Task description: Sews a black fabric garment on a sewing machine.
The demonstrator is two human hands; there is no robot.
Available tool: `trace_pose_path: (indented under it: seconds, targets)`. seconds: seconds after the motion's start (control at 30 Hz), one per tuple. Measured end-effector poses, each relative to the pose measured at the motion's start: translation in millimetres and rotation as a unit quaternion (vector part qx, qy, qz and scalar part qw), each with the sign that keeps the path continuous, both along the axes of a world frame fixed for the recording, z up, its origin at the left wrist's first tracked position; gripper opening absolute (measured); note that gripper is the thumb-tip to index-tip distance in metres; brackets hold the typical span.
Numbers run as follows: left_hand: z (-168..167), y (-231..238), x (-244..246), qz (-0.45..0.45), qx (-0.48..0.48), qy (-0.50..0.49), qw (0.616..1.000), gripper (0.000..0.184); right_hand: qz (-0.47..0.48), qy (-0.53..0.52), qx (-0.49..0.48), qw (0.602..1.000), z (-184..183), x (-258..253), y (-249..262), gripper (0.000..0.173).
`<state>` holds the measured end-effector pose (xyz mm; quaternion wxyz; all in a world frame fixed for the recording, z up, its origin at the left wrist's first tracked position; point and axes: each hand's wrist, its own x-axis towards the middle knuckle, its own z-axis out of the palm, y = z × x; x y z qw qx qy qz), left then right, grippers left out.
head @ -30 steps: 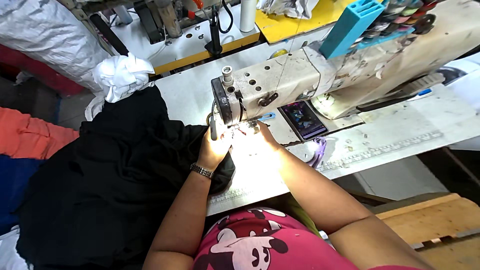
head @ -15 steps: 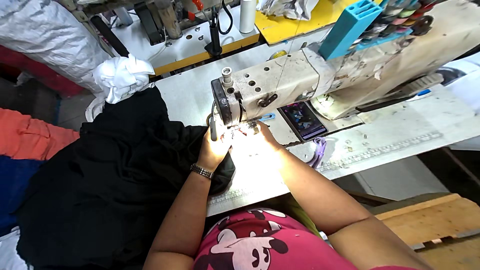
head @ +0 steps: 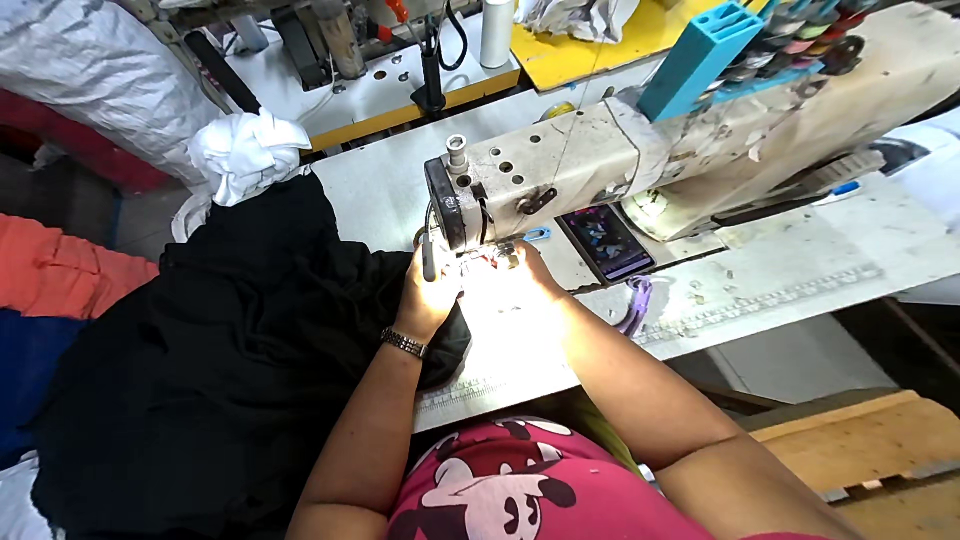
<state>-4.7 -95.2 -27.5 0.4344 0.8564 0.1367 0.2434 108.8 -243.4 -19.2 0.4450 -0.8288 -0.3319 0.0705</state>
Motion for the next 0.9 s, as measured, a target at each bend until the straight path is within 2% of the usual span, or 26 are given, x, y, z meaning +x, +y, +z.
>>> trace_pose_path:
  seconds: [0.13,0.3,0.53,0.63,0.8,0.9]
  targets:
    - [2,-1,-1,-0.01,0.002,0.01,1.0,0.019,0.01,-0.003,0.0,1.0,7,-2,-3,0.015]
    - [-1,0,0,-0.017,0.0,0.015,1.0,0.013,0.021,-0.008,0.014,1.0,4,0,-4,0.015]
    - [-2,1,0,-0.003,0.019,0.007,1.0,0.023,0.029,-0.027,0.041,0.998,-3,2,-5,0.016]
    - [1,0,-1,0.001,0.004,0.005,1.0,0.036,0.025,-0.047,0.041,0.998,-3,4,-7,0.013]
    - [-1,1,0,0.004,0.023,-0.028,0.999,0.03,0.003,-0.09,-0.056,0.994,18,4,-6,0.008]
    - [1,2,1,0.025,0.05,-0.062,0.997,0.028,-0.04,-0.053,0.02,0.998,11,10,-3,0.008]
